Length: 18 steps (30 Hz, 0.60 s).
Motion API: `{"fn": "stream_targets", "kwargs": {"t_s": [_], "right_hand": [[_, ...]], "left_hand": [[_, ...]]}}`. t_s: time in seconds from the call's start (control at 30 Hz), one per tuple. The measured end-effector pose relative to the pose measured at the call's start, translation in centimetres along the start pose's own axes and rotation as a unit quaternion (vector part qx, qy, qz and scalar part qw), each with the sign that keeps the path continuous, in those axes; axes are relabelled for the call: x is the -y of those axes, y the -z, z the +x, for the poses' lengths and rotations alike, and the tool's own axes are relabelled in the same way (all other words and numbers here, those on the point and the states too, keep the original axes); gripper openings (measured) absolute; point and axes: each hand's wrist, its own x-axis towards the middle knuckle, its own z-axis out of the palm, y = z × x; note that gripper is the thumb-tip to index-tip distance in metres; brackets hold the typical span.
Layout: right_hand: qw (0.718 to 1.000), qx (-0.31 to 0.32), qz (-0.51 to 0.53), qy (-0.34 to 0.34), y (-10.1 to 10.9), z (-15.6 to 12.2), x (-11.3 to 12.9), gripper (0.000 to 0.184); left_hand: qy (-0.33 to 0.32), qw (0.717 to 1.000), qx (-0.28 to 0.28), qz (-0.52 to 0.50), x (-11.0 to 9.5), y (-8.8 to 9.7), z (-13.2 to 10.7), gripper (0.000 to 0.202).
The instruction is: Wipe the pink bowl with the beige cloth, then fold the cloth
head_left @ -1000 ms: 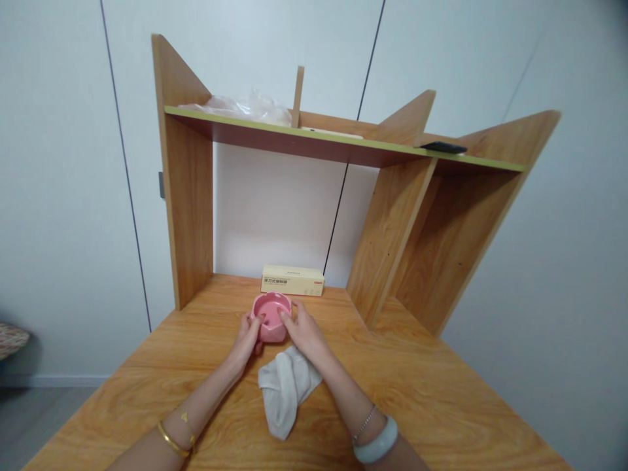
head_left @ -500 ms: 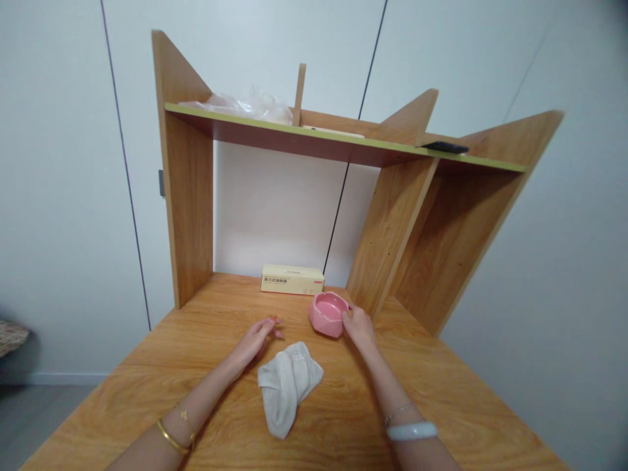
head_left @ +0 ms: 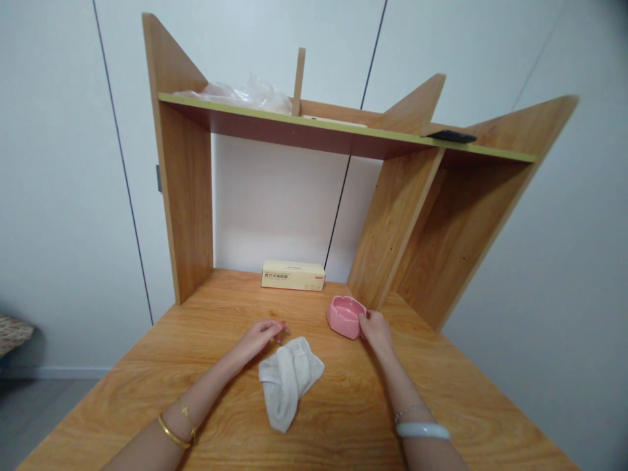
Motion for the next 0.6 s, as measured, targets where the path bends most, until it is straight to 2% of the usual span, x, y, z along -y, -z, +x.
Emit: {"fn": "stream_targets", "kwargs": {"t_s": [0.1, 0.2, 0.27, 0.3, 0.37, 0.43, 0.5, 0.6], "right_hand": [[1.0, -0.002, -0.008, -0.001, 0.5, -0.5, 0.3, 0.034], [0.999, -0.043, -0.028, -0.005, 1.4, -1.8, 1.7, 0.041], [0.997, -0.067, -0.028, 0.033, 1.7, -2.8, 3.2, 0.042], [0.996, -0.06, -0.015, 0.07, 1.6, -3.4, 4.0, 0.039], [0.987, 0.02, 0.036, 0.153, 0.8, -4.5, 5.4, 0.029], [0.969, 0.13, 0.078, 0.196, -0.8, -5.4, 6.3, 0.022], [0.952, 0.209, 0.105, 0.195, -2.4, -6.1, 6.6, 0.017], [0.935, 0.281, 0.134, 0.172, -3.8, -6.6, 6.6, 0.012]], "left_hand": [[-0.027, 0.999, 0.037, -0.016, 0.0, 0.1, -0.1, 0.037], [-0.059, 0.995, 0.071, -0.022, -0.4, 0.2, -0.5, 0.037], [-0.077, 0.993, 0.092, -0.017, -0.9, 0.2, -0.9, 0.036], [-0.084, 0.991, 0.107, -0.014, -1.1, 0.1, -1.1, 0.035], [-0.09, 0.985, 0.146, -0.009, -1.4, 0.0, -1.5, 0.033], [-0.088, 0.979, 0.185, -0.006, -1.6, -0.1, -1.7, 0.032], [-0.088, 0.974, 0.208, -0.002, -1.5, -0.2, -1.9, 0.028], [-0.096, 0.971, 0.22, 0.01, -1.5, -0.3, -2.1, 0.026]]}}
